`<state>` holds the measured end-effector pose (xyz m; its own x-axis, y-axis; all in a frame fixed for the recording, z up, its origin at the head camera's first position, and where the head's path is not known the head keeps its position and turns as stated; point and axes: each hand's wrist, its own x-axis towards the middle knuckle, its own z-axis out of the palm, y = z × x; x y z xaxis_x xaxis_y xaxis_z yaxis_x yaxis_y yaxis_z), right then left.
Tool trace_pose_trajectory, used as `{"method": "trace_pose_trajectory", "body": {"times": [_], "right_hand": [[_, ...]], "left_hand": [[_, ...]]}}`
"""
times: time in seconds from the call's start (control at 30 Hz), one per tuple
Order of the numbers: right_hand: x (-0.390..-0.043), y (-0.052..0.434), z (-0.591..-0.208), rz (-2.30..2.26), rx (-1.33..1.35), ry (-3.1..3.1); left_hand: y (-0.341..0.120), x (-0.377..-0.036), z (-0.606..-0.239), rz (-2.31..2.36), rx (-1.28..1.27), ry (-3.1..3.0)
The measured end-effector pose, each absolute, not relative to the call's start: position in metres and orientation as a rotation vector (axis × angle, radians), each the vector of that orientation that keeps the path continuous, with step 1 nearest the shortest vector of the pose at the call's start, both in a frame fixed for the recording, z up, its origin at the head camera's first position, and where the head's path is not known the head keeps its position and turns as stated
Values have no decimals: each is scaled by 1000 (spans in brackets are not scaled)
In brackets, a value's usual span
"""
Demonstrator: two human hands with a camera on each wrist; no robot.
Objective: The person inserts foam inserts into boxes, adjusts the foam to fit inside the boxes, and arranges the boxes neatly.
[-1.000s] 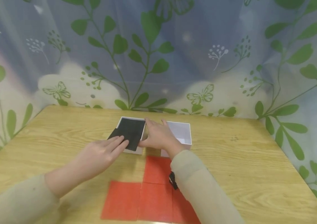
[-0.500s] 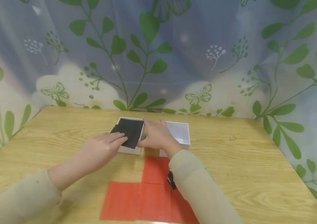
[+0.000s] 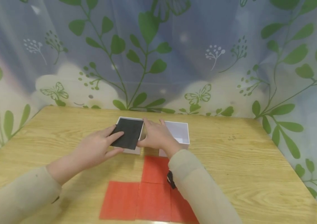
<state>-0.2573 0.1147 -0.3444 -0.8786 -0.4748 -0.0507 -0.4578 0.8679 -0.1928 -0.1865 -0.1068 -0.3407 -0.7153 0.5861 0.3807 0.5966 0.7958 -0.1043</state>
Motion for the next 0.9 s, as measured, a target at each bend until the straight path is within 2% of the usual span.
{"method": "trace_pose_trajectory", "body": {"times": [0.9], "right_hand": [[-257,115,-343,-284,-759,2944]], "left_hand": [[-91,-184,-343,-530,-688,-2894]]}}
